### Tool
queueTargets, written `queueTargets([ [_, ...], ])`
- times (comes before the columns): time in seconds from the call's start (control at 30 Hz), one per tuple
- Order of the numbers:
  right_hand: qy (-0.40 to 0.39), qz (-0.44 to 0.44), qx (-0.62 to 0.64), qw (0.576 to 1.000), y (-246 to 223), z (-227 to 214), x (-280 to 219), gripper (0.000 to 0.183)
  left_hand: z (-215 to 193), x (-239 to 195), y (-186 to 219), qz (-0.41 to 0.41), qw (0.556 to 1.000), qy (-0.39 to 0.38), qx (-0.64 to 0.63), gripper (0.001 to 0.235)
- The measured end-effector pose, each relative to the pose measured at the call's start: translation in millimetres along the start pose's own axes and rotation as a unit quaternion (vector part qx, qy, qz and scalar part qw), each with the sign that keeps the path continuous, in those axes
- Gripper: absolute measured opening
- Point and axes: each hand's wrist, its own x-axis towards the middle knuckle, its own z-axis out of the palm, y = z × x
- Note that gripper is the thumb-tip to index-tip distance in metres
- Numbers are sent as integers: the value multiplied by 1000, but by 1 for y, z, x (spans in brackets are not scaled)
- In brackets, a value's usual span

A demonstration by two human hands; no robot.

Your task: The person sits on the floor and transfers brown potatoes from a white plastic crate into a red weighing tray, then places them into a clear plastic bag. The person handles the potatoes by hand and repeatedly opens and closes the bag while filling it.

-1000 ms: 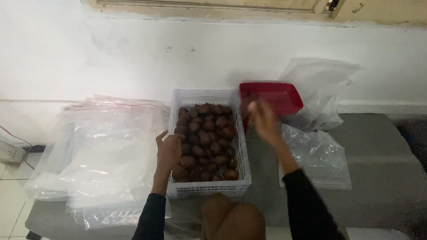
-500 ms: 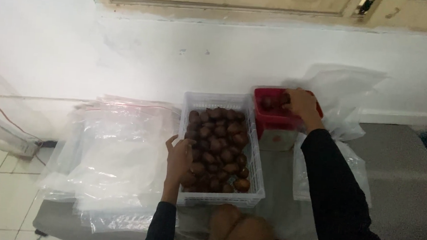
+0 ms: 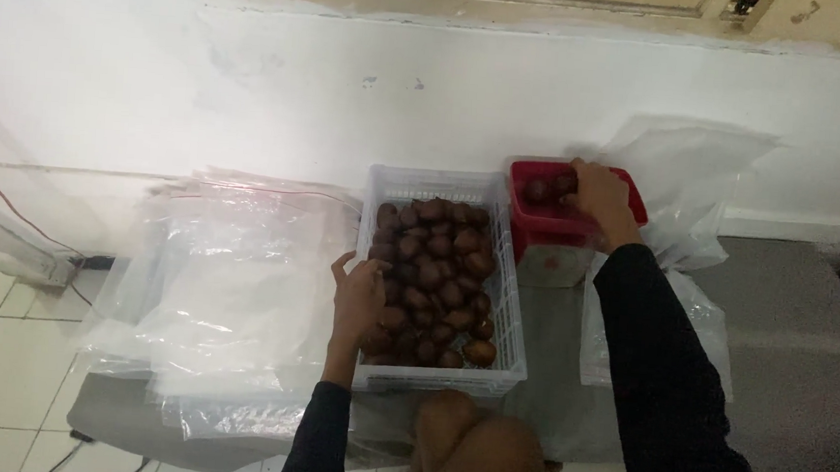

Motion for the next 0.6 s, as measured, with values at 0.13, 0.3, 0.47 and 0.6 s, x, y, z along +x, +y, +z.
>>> queueTargets([
  [0.13, 38, -21, -13, 999, 20, 14, 12, 43, -2, -1, -2, 33, 999, 10, 32, 20],
  [0.3, 154, -52, 139, 977, -56, -36, -93, 29, -4, -1, 3, -15, 999, -22, 36, 21],
  [0.47, 85, -176, 353, 915, -136, 14, -176, 26, 8, 4, -3, -35, 997, -31, 60, 21],
  [0.6, -165, -314, 335, 873, -169, 59, -197, 38, 25, 7, -18, -36, 998, -29, 32, 20],
])
